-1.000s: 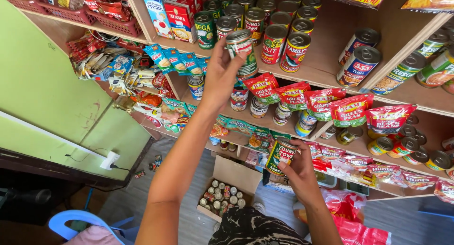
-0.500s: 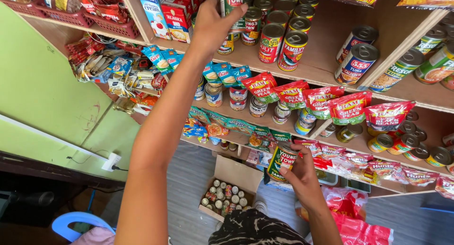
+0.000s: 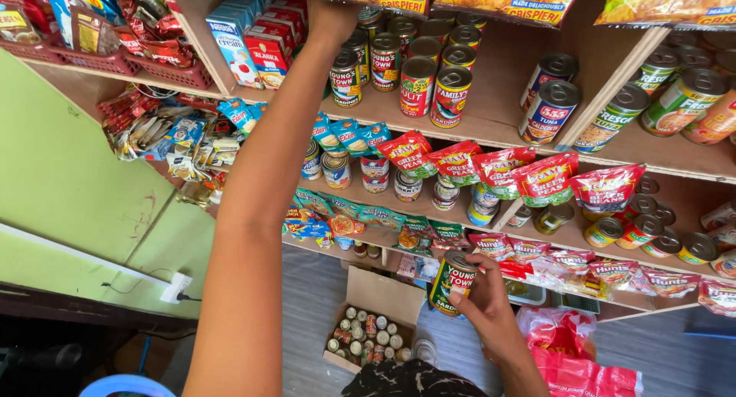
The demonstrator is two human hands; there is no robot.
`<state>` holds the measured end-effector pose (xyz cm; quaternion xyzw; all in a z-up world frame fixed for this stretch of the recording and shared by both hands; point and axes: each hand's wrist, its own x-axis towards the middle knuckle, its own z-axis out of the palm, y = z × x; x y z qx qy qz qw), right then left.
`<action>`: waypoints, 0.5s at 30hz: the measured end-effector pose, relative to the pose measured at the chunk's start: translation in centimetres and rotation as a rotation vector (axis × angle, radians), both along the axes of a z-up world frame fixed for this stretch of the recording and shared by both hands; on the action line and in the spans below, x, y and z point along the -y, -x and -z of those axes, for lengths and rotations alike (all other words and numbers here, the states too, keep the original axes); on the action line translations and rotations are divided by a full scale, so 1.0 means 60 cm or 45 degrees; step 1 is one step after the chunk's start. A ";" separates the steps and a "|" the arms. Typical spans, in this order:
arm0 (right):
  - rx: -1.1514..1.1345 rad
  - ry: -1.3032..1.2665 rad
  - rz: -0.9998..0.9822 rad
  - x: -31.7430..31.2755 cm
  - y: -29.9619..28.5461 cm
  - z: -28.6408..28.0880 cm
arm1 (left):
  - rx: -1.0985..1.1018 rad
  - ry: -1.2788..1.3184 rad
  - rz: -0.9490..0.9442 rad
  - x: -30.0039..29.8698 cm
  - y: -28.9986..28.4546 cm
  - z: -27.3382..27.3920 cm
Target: Stocking and organizing various canned food items onto grocery store shelves from a box on the floor.
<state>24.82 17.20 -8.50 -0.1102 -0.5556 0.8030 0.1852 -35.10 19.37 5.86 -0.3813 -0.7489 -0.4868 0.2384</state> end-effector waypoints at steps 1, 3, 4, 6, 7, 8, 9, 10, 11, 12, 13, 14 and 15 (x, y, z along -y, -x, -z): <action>-0.002 -0.002 0.000 -0.001 -0.002 0.004 | -0.002 -0.002 0.000 -0.019 0.043 0.022; -0.040 0.002 -0.017 -0.004 -0.005 0.013 | -0.313 0.296 -0.210 -0.055 0.129 0.067; -0.041 0.000 -0.020 -0.005 -0.006 0.014 | -0.314 0.294 -0.213 -0.052 0.121 0.062; -0.029 0.005 0.004 -0.007 -0.004 0.016 | -0.398 0.487 -0.248 -0.045 0.106 0.052; -0.027 0.008 0.005 -0.008 -0.005 0.017 | -0.397 0.490 -0.246 -0.044 0.108 0.052; -0.032 0.018 -0.001 -0.008 -0.004 0.018 | -0.373 0.519 -0.219 -0.042 0.109 0.052; -0.033 0.027 -0.004 -0.010 -0.006 0.019 | -0.345 0.546 -0.188 -0.045 0.109 0.055; -0.029 0.027 0.001 -0.010 -0.005 0.018 | -0.342 0.546 -0.183 -0.051 0.116 0.055; -0.043 0.005 -0.009 -0.010 -0.005 0.016 | -0.340 0.586 -0.181 -0.053 0.123 0.058; -0.057 -0.017 -0.019 -0.009 -0.005 0.014 | -0.338 0.626 -0.180 -0.053 0.130 0.061; -0.054 -0.016 -0.022 -0.009 -0.004 0.013 | -0.334 0.627 -0.182 -0.051 0.128 0.059; -0.043 -0.014 -0.020 -0.009 -0.003 0.012 | -0.273 0.609 -0.158 -0.047 0.125 0.057; -0.035 -0.012 -0.019 -0.008 -0.001 0.011 | -0.216 0.590 -0.135 -0.043 0.124 0.053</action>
